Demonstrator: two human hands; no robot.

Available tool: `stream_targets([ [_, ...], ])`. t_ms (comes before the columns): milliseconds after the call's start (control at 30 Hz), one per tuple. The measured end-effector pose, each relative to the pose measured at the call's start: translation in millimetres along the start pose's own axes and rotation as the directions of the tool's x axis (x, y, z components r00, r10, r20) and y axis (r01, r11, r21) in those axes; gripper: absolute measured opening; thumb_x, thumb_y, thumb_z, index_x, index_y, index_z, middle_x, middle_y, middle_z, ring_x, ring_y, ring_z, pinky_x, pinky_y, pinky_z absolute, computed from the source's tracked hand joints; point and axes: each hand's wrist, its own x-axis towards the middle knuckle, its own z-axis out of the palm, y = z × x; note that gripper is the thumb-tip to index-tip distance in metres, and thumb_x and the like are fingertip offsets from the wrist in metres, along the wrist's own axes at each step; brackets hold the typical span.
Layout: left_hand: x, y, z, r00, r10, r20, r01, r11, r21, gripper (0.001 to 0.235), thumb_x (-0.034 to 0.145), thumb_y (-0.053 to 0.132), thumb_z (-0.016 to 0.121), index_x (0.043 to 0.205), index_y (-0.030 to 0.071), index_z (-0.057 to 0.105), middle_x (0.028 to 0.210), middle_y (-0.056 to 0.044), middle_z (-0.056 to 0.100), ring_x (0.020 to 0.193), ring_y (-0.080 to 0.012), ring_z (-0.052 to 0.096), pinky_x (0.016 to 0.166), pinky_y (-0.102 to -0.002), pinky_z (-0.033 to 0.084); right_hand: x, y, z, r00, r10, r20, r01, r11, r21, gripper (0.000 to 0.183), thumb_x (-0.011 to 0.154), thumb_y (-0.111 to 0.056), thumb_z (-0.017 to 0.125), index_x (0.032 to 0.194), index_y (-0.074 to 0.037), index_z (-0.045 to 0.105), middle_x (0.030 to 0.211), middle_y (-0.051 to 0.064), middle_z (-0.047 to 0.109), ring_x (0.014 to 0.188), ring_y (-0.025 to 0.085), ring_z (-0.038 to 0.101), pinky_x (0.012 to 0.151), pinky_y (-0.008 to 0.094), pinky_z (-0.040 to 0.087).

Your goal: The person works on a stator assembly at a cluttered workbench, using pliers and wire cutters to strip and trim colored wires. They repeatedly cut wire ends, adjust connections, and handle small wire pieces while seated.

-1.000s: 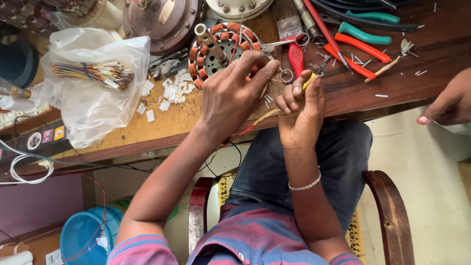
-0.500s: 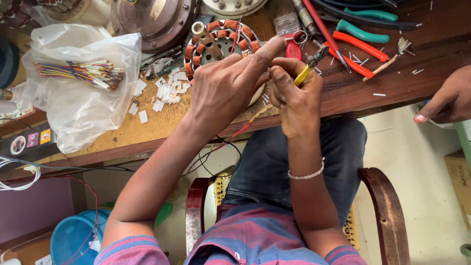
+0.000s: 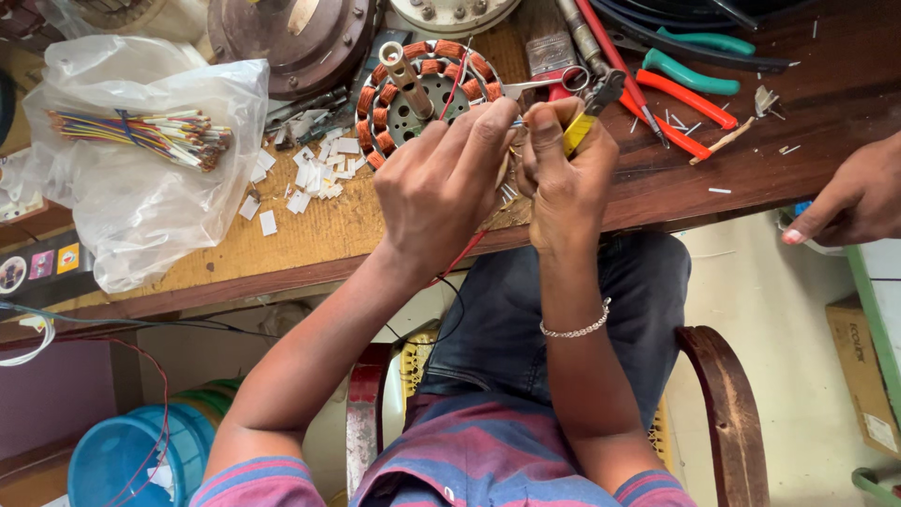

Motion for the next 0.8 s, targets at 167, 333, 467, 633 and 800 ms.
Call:
stream_targets([
  [167, -4.0, -4.7, -11.3, 0.999, -0.023, 0.039, 0.022, 1.0, 0.021, 0.019, 0.101, 0.011, 0.075, 0.119, 0.01, 0.069, 0.113, -0.001, 0.071, 0.088, -0.0166, 0.07, 0.071, -0.033, 0.055, 5.4, 4.6, 17.2, 0.998, 0.018, -0.067, -0.016, 0.999, 0.035, 0.02, 0.108, -0.021, 0.066, 0.111, 0.0, 0.065, 0.069, -0.006, 0.045, 0.054, 0.001, 0.033, 0.045, 0.02, 0.025],
  [333, -4.8, -4.1, -13.0, 0.999, -0.029, 0.033, 0.028, 0.999, 0.025, 0.025, 0.096, 0.012, 0.076, 0.121, 0.01, 0.071, 0.11, 0.0, 0.071, 0.085, -0.0169, 0.067, 0.07, -0.034, 0.054, -5.1, -9.0, 10.1, 0.977, 0.213, 0.022, -0.214, 0.97, 0.116, 0.034, 0.106, -0.022, 0.057, 0.139, -0.013, 0.051, 0.097, -0.007, 0.054, 0.07, 0.002, 0.047, 0.052, 0.018, 0.043],
  [467, -4.6, -2.1, -9.6, 0.997, -0.065, 0.034, 0.064, 0.997, 0.037, 0.023, 0.104, 0.018, 0.078, 0.124, 0.009, 0.071, 0.11, 0.002, 0.068, 0.089, -0.0172, 0.067, 0.074, -0.034, 0.054, -14.6, -6.0, -7.3, 0.992, 0.073, 0.1, -0.047, 0.969, -0.241, 0.039, 0.115, -0.022, 0.057, 0.148, 0.001, 0.059, 0.108, 0.004, 0.06, 0.083, 0.006, 0.052, 0.068, 0.023, 0.054],
  [633, -3.2, -1.4, -11.6, 0.997, -0.07, 0.034, 0.07, 0.998, 0.003, 0.019, 0.1, 0.016, 0.079, 0.118, 0.012, 0.073, 0.103, 0.002, 0.066, 0.083, -0.0167, 0.064, 0.068, -0.033, 0.051, -14.9, 6.9, -12.1, 0.976, -0.108, -0.191, 0.109, 0.994, -0.002, 0.027, 0.109, -0.022, 0.059, 0.116, 0.003, 0.066, 0.115, 0.009, 0.067, 0.065, 0.006, 0.052, 0.054, 0.023, 0.051],
  [800, 0.0, 2.6, -12.1, 0.99, -0.134, 0.032, 0.135, 0.99, -0.047, 0.017, 0.099, 0.014, 0.082, 0.113, 0.009, 0.074, 0.092, -0.003, 0.06, 0.081, -0.016, 0.062, 0.066, -0.034, 0.049, -28.8, 16.7, -3.8, 0.976, -0.048, -0.213, 0.101, 0.964, 0.244, 0.02, 0.104, -0.018, 0.064, 0.105, 0.001, 0.066, 0.119, 0.01, 0.072, 0.081, 0.016, 0.068, 0.072, 0.036, 0.064],
])
